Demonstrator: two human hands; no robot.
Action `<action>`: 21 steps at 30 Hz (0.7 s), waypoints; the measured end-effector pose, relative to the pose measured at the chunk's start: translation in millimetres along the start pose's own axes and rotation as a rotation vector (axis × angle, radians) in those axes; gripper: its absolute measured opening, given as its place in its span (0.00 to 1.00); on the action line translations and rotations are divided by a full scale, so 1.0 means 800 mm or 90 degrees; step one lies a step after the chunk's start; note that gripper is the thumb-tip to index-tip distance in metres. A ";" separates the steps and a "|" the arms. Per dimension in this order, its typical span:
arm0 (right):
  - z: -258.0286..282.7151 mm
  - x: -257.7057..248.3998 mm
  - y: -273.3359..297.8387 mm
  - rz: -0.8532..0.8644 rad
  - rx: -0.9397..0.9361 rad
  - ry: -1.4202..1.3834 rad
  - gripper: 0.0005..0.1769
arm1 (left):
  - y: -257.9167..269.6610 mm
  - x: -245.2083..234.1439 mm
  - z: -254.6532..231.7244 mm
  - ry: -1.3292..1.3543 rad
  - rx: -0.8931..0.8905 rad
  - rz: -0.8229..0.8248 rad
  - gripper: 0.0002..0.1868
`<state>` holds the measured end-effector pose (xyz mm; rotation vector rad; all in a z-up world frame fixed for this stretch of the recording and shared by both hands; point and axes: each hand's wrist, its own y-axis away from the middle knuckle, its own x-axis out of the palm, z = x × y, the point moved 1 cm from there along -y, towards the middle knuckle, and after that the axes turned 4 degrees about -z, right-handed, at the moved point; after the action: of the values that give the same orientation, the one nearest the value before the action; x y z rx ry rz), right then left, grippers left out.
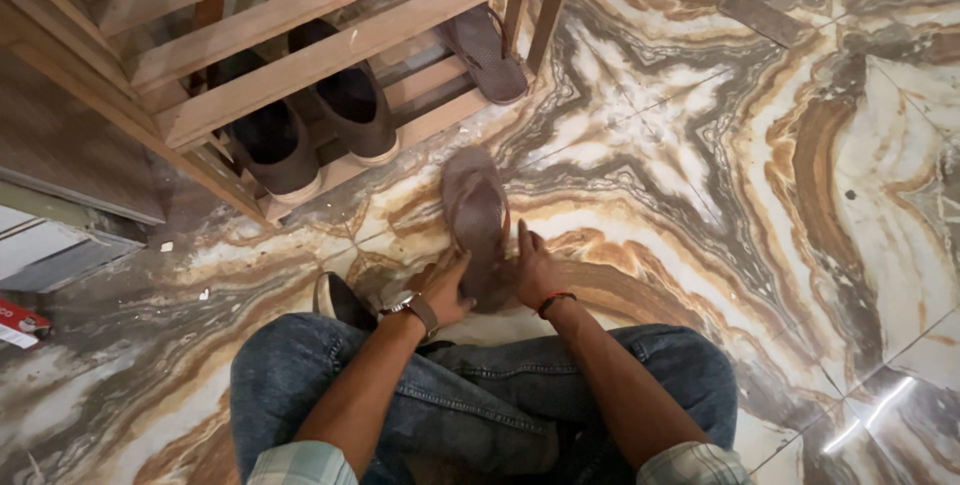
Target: The person sits on the floor and repeatedly removes shoes and flip-flops from a wooden shoe rack, places them on the floor, and then returns them to the rack. The person handles the footwear one at a time, moving them between the rack and the floor multiple times.
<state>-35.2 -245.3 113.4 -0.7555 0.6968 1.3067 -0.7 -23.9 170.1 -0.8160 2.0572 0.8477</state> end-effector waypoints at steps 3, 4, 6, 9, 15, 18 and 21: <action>0.002 -0.003 0.005 0.033 0.063 0.018 0.49 | 0.002 0.002 -0.003 0.001 0.007 0.009 0.52; 0.006 -0.003 0.008 0.074 0.045 0.036 0.45 | 0.004 0.001 -0.004 -0.006 -0.015 0.037 0.52; 0.015 -0.005 0.012 0.103 0.016 0.071 0.41 | 0.005 -0.006 -0.008 -0.009 -0.040 0.060 0.52; 0.025 -0.011 0.019 0.102 0.009 0.115 0.43 | 0.009 -0.017 -0.017 -0.003 -0.049 0.054 0.52; 0.042 -0.019 0.014 0.132 -0.132 0.196 0.42 | 0.012 -0.030 -0.021 -0.018 -0.062 0.071 0.49; 0.052 -0.017 0.019 0.231 -0.140 0.251 0.35 | 0.010 -0.022 -0.016 -0.021 -0.050 0.002 0.44; 0.055 -0.013 0.026 0.266 -0.084 0.055 0.36 | 0.006 -0.010 -0.005 -0.040 -0.067 -0.059 0.43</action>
<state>-55.7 -213.4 145.5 -0.8022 0.8760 1.7197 -2.1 -22.5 180.0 -0.9230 1.9178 0.9241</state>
